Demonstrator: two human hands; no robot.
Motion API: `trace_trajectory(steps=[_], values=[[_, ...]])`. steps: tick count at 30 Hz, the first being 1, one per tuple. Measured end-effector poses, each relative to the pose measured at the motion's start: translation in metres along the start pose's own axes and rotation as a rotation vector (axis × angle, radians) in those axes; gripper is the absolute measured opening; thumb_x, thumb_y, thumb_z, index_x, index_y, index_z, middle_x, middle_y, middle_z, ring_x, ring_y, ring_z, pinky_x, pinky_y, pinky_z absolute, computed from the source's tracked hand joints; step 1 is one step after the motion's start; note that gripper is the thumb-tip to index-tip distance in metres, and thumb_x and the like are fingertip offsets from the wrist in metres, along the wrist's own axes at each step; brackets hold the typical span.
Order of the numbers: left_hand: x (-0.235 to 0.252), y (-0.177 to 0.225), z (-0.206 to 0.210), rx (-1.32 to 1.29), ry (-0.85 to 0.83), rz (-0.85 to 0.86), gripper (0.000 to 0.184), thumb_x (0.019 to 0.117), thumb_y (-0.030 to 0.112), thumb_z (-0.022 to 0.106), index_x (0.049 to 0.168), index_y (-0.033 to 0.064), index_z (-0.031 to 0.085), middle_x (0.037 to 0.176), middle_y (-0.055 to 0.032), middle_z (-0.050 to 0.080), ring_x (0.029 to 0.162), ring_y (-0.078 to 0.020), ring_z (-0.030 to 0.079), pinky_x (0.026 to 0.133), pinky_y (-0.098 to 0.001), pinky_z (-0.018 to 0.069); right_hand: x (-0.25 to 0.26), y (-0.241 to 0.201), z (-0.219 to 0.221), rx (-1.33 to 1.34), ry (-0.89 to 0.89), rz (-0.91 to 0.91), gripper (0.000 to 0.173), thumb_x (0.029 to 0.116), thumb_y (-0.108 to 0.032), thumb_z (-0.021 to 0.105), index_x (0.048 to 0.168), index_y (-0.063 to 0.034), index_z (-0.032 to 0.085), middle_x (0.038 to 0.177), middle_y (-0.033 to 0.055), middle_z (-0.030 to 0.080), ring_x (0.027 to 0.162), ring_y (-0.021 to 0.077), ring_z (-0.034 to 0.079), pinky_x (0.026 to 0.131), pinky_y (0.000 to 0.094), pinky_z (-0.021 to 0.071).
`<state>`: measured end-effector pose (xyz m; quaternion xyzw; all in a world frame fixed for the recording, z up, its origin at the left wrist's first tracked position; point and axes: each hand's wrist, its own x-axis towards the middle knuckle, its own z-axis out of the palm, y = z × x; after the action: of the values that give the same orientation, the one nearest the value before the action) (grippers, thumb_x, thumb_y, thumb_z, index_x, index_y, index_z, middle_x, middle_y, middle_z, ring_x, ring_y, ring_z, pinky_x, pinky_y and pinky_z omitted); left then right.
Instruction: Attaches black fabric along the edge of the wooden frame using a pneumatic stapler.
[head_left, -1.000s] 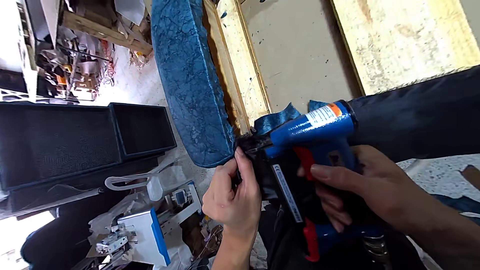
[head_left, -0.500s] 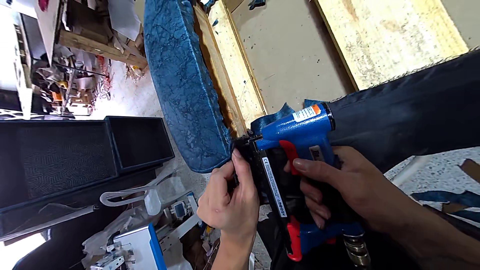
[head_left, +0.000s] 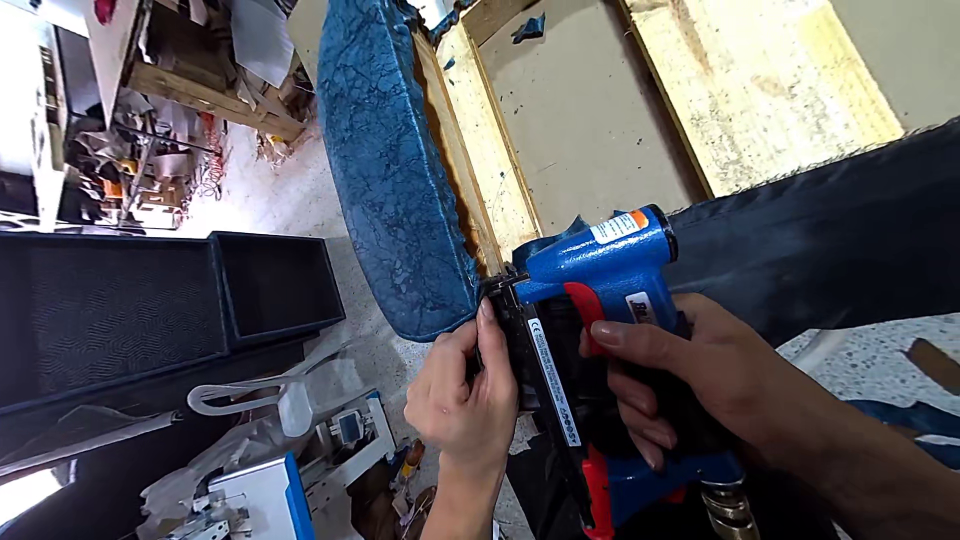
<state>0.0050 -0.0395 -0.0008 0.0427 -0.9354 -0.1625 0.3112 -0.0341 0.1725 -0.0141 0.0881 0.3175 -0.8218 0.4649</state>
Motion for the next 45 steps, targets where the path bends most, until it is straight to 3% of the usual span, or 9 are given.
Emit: trace_trajectory(steps=[23,28,31,33,36,38,41,43,45], values=[[0.002,-0.005,-0.004,-0.062,-0.048,0.012,0.020,0.0963,0.020,0.071,0.084,0.0059,0.076,0.067,0.0021,0.068,0.058,-0.0018,0.063,0.052,-0.0197,0.0528,-0.010,-0.013,0.006,-0.129,0.011,-0.048,0.036,0.1002,-0.042,0.064,0.105,-0.0069,0.069,0.058,0.0060,0.052,0.043,0.0163,0.058,0.046,0.0380,0.0607],[0.001,-0.006,-0.012,-0.062,-0.096,-0.058,0.023,0.0953,0.027,0.074,0.082,0.0075,0.076,0.066,0.0036,0.068,0.056,0.0022,0.061,0.050,-0.0177,0.0494,-0.058,-0.022,-0.022,-0.276,0.249,-0.309,0.034,0.0994,-0.041,0.065,0.113,-0.0100,0.071,0.058,0.0068,0.054,0.043,0.0167,0.058,0.045,0.0375,0.0594],[-0.005,-0.004,-0.013,-0.117,-0.222,-0.148,0.030,0.0929,0.033,0.075,0.081,0.0062,0.073,0.058,0.0070,0.057,0.048,0.0037,0.048,0.044,-0.0186,0.0390,-0.123,-0.019,-0.047,-0.443,0.579,-0.435,0.034,0.0951,-0.038,0.070,0.114,-0.0093,0.070,0.062,0.0090,0.057,0.047,0.0204,0.060,0.048,0.0382,0.0596],[-0.011,-0.006,-0.016,-0.085,-0.400,-0.190,0.040,0.0941,0.042,0.071,0.076,0.0071,0.070,0.055,0.0040,0.053,0.045,-0.0035,0.047,0.044,-0.0269,0.0394,-0.167,-0.010,-0.054,-0.603,0.854,-0.436,0.037,0.0922,-0.039,0.071,0.112,-0.0085,0.070,0.066,0.0109,0.062,0.051,0.0249,0.063,0.050,0.0410,0.0596],[-0.014,-0.004,-0.032,0.023,-0.721,-0.165,0.057,0.1005,0.050,0.059,0.075,0.0003,0.070,0.059,-0.0148,0.063,0.054,-0.0310,0.064,0.054,-0.0543,0.0515,-0.218,0.008,-0.055,-0.861,1.232,-0.400,0.038,0.0932,-0.042,0.067,0.109,-0.0069,0.070,0.066,0.0051,0.068,0.051,0.0225,0.066,0.047,0.0412,0.0602],[-0.014,0.007,-0.042,0.002,-0.672,-0.104,0.051,0.1038,0.044,0.058,0.083,-0.0004,0.074,0.064,-0.0148,0.067,0.057,-0.0281,0.066,0.055,-0.0492,0.0539,-0.241,0.018,-0.058,-0.951,1.395,-0.385,0.036,0.0943,-0.042,0.065,0.104,-0.0075,0.069,0.066,0.0017,0.069,0.051,0.0188,0.067,0.047,0.0398,0.0605],[-0.001,0.053,-0.042,-0.213,-0.374,0.067,0.030,0.1020,0.022,0.065,0.084,-0.0017,0.073,0.066,-0.0119,0.066,0.057,-0.0165,0.062,0.053,-0.0311,0.0507,-0.258,0.023,-0.080,-0.996,1.479,-0.380,0.037,0.0957,-0.045,0.064,0.101,-0.0089,0.070,0.066,0.0004,0.068,0.050,0.0169,0.066,0.045,0.0400,0.0597],[0.006,0.092,-0.016,-0.278,-0.390,0.196,0.025,0.1020,0.024,0.064,0.093,0.0035,0.075,0.075,-0.0106,0.069,0.066,-0.0187,0.066,0.058,-0.0341,0.0534,-0.263,0.018,-0.101,-0.995,1.441,-0.355,0.037,0.0958,-0.047,0.064,0.097,-0.0110,0.071,0.065,0.0003,0.068,0.049,0.0172,0.066,0.045,0.0410,0.0595],[0.008,0.130,0.032,-0.265,-0.491,0.272,0.028,0.1026,0.032,0.060,0.106,0.0103,0.077,0.096,-0.0078,0.074,0.087,-0.0215,0.073,0.071,-0.0414,0.0612,-0.262,0.005,-0.123,-1.007,1.367,-0.342,0.037,0.0954,-0.048,0.064,0.095,-0.0121,0.072,0.064,0.0000,0.068,0.049,0.0165,0.066,0.046,0.0409,0.0597]])
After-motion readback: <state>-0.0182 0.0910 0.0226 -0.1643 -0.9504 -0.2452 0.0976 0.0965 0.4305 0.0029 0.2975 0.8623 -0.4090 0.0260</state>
